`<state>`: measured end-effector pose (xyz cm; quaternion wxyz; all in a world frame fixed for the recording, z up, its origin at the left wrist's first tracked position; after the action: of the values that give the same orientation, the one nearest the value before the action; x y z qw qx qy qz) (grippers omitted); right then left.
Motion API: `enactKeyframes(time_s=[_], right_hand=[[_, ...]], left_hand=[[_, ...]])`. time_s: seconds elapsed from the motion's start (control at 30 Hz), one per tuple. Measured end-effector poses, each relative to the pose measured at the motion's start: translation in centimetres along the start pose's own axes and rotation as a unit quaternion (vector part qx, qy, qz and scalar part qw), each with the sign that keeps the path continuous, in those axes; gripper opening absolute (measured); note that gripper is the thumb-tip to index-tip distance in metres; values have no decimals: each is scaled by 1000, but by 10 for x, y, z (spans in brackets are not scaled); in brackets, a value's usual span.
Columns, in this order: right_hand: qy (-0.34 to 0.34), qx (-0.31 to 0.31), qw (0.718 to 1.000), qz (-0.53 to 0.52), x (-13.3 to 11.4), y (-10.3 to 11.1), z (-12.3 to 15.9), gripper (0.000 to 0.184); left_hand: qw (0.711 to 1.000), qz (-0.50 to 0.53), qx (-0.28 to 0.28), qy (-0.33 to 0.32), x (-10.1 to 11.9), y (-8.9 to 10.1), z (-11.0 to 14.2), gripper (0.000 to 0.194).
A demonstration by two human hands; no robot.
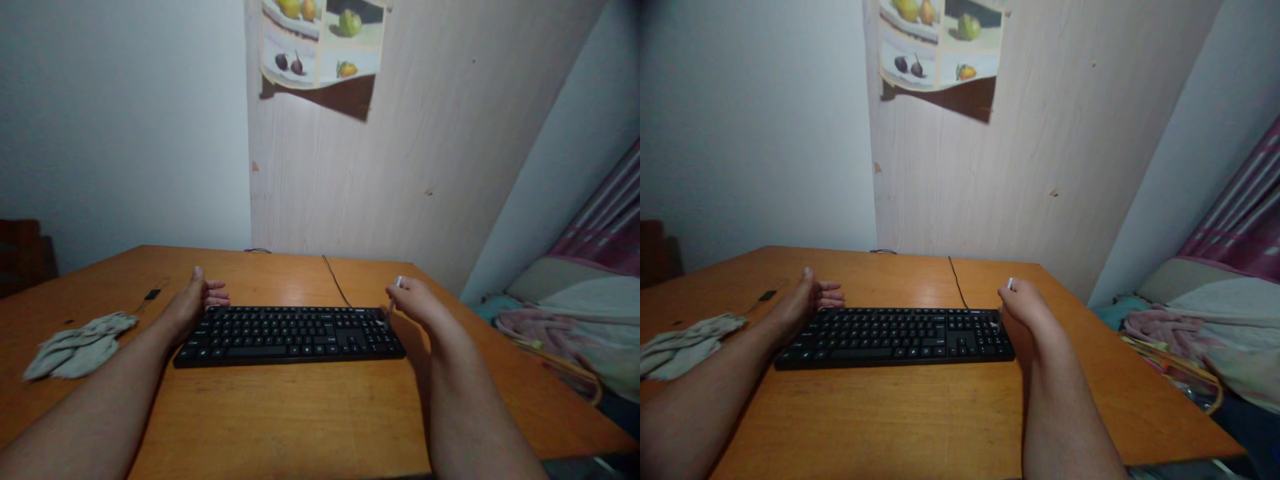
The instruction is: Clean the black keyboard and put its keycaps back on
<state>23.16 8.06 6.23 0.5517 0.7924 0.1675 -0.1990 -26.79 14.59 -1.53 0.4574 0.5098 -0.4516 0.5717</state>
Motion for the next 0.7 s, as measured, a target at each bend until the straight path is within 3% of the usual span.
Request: enactKeyframes(time_s=[0.2, 0.5, 0.7], right_hand=[[-2, -52, 999, -2, 1, -5, 3, 25], [-43, 77, 996, 24, 12, 9, -5, 31], [-36, 62, 996, 45, 12, 10, -4, 29]], left_hand=[[1000, -11, -7, -2, 0, 1, -1, 75], [1000, -12, 6, 5, 6, -3, 7, 75], [1000, -14, 4, 13, 7, -4, 9, 75]])
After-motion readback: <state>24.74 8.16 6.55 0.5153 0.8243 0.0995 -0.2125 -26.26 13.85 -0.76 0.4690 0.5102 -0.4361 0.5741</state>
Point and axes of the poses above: each hand's wrist, its own z-axis away from the middle knuckle, its own y-axis out of the back of the hand, x = y × z, the point moved 5 cm from there along -z, towards the middle knuckle, and after that the axes turned 3 degrees about y, right-handed, at the moved point
